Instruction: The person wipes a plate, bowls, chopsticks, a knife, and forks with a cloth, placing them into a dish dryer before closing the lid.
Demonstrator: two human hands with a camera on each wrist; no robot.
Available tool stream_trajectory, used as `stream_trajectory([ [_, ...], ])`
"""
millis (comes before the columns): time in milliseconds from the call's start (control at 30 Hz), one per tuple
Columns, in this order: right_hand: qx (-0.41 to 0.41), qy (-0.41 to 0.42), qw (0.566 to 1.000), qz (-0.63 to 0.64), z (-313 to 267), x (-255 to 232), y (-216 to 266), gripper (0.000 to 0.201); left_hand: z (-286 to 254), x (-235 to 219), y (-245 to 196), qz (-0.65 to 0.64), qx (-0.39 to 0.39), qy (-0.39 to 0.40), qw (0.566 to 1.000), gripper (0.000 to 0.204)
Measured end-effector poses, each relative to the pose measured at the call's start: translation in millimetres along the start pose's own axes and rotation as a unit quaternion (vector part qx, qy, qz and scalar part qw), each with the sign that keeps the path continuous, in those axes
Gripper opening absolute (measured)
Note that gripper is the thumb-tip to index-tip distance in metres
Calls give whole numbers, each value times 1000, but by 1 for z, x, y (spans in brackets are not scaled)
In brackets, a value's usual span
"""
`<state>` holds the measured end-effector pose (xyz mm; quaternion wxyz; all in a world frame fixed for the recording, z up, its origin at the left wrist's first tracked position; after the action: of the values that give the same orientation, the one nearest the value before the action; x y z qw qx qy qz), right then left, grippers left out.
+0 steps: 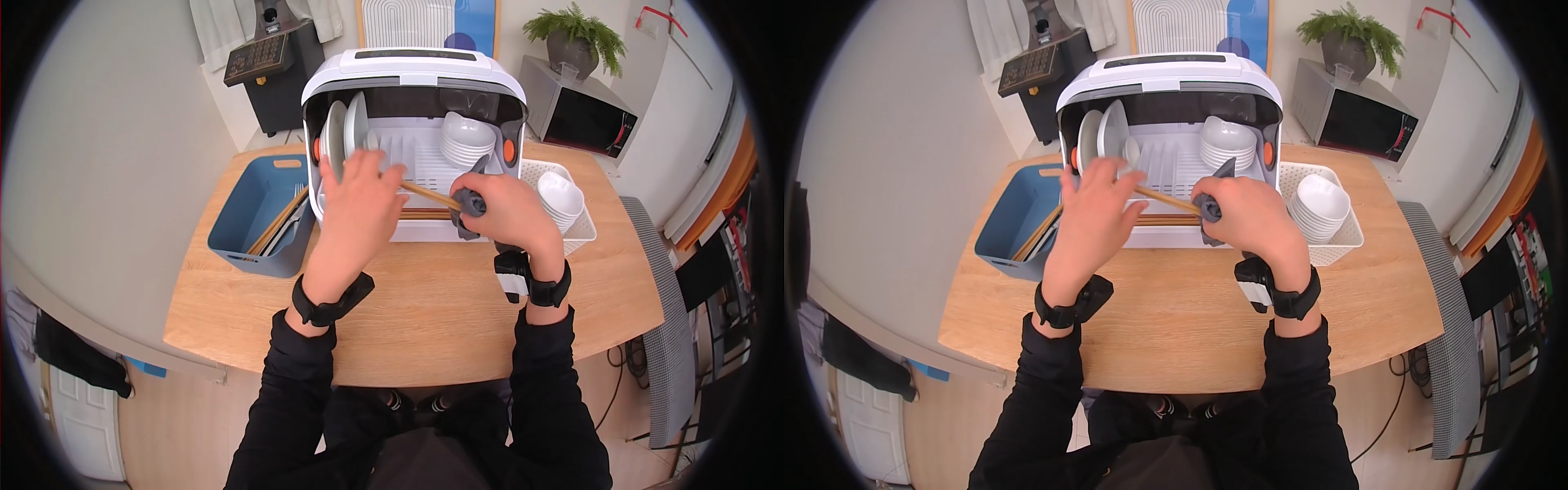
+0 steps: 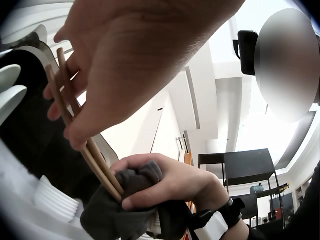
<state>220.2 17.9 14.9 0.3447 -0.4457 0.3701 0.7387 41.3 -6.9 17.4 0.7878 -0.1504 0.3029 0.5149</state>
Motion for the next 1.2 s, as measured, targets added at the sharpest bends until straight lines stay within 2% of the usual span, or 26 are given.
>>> stream_trajectory([
  [100, 9, -34, 997, 66, 7, -2, -7, 31, 9, -18, 5, 52, -63, -98, 992, 39],
  [167, -2, -54, 989, 137, 16, 5, -12, 33, 9, -16, 11, 23, -108, -84, 990, 36],
  [233, -18, -66, 972, 225, 27, 19, -13, 36, 4, -2, 20, -50, -149, -9, 988, 30],
  [267, -47, -95, 954, 279, 30, 24, -10, 38, 3, 5, 19, -66, -146, 31, 987, 28],
  [333, -55, -52, 948, 309, 31, 28, 3, 38, 1, 18, 16, -97, -141, 113, 979, 29],
  [367, -58, -31, 944, 323, 31, 30, 8, 38, 2, 18, 14, -106, -141, 117, 977, 30],
  [433, -58, -3, 959, 277, 30, 37, 14, 39, 5, 18, 8, -128, -140, 127, 974, 33],
  [533, -55, 22, 964, 261, 27, 39, 18, 38, 4, 24, 8, -238, -135, 102, 956, 30],
  [733, -57, 33, 966, 251, 26, 35, 12, 44, 4, 22, 8, -202, -108, 38, 973, 21],
  [867, -49, -114, 948, 293, 30, 13, -16, 46, 5, 23, 12, -277, -167, 96, 941, 17],
  [900, -21, -103, 900, 423, 31, 10, -16, 46, 6, 21, 9, -296, -184, 113, 930, 17],
  [933, 10, -91, 833, 546, 30, 7, -12, 46, 7, 22, 6, -315, -199, 133, 918, 17],
  [967, 42, -78, 748, 658, 30, 11, -10, 46, 6, 23, 2, -325, -188, 119, 919, 17],
  [1000, 61, -78, 729, 677, 31, 20, -9, 45, 3, 25, -1, -335, -176, 105, 920, 17],
  [1033, 38, -72, 741, 667, 32, 24, -4, 45, 2, 25, -4, -344, -164, 93, 920, 17],
  [1100, -9, -61, 761, 646, 34, 28, 6, 44, 2, 23, -6, -337, -159, 127, 919, 17],
  [1133, 7, -59, 757, 650, 34, 29, 8, 43, 3, 21, -7, -333, -157, 143, 919, 18],
  [1200, 15, -59, 745, 664, 33, 30, 7, 41, 2, 20, -6, -315, -114, 117, 935, 14],
])
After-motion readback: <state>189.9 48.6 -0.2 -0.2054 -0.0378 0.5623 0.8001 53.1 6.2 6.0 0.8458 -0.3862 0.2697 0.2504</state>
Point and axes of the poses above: each hand's wrist, its own z-axis towards the middle knuckle, its own x-axis out of the palm, y = z × x, the point moved 6 cm from there along z, towards the middle knuckle, and after that the axes turned 2 degrees about -z, right-handed, at the moved point
